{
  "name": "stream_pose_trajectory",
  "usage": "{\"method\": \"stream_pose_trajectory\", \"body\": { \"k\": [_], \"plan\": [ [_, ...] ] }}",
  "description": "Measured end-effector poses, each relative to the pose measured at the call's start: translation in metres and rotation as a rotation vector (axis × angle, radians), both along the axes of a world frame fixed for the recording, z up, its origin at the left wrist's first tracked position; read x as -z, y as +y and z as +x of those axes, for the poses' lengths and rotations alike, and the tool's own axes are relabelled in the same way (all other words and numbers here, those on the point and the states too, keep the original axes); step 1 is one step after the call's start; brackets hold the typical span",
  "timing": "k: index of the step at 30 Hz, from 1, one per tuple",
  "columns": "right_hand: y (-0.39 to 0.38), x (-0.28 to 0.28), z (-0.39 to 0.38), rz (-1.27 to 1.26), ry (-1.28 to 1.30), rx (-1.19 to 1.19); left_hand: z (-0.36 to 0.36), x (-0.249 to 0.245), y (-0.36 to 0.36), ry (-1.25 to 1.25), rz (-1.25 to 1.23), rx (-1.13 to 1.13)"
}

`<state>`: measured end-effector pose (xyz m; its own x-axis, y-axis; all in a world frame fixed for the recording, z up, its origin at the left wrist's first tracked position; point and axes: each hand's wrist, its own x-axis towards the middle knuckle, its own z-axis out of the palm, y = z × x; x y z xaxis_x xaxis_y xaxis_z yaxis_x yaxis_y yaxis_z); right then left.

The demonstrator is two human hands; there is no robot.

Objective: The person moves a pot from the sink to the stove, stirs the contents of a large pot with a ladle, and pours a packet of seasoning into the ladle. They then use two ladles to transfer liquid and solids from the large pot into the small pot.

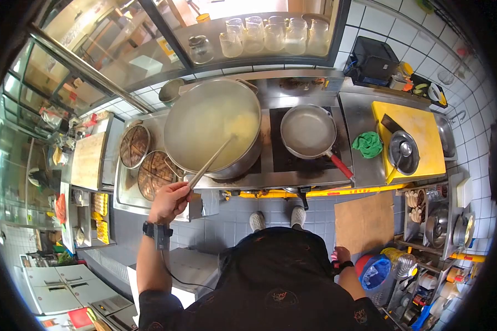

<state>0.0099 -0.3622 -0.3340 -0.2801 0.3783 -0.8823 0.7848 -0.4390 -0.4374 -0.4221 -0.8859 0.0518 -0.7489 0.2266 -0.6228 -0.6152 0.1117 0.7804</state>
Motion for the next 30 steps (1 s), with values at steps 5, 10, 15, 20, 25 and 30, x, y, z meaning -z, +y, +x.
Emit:
{"method": "stream_pose_trajectory", "body": {
  "k": [5, 10, 15, 20, 25, 30],
  "plan": [
    [0.02, 0.023, 0.013, -0.046, 0.015, -0.031, 0.016, 0.008, -0.004, 0.038, 0.027, -0.063],
    [0.017, -0.014, -0.003, -0.078, 0.076, -0.174, 0.027, 0.012, -0.008, 0.049, 0.007, -0.092],
    [0.038, 0.02, 0.007, -0.307, 0.243, -0.067, 0.036, 0.014, -0.009, 0.111, -0.007, -0.09],
    [0.012, -0.049, -0.029, -0.125, 0.214, -0.331, 0.043, 0.015, -0.008, 0.147, -0.034, -0.117],
    [0.018, -0.026, -0.022, -0.151, 0.117, 0.03, 0.045, 0.013, -0.013, 0.166, -0.086, -0.063],
    [0.018, -0.029, -0.022, -0.082, 0.112, -0.099, 0.051, 0.014, -0.014, 0.234, -0.12, -0.091]
  ]
}}
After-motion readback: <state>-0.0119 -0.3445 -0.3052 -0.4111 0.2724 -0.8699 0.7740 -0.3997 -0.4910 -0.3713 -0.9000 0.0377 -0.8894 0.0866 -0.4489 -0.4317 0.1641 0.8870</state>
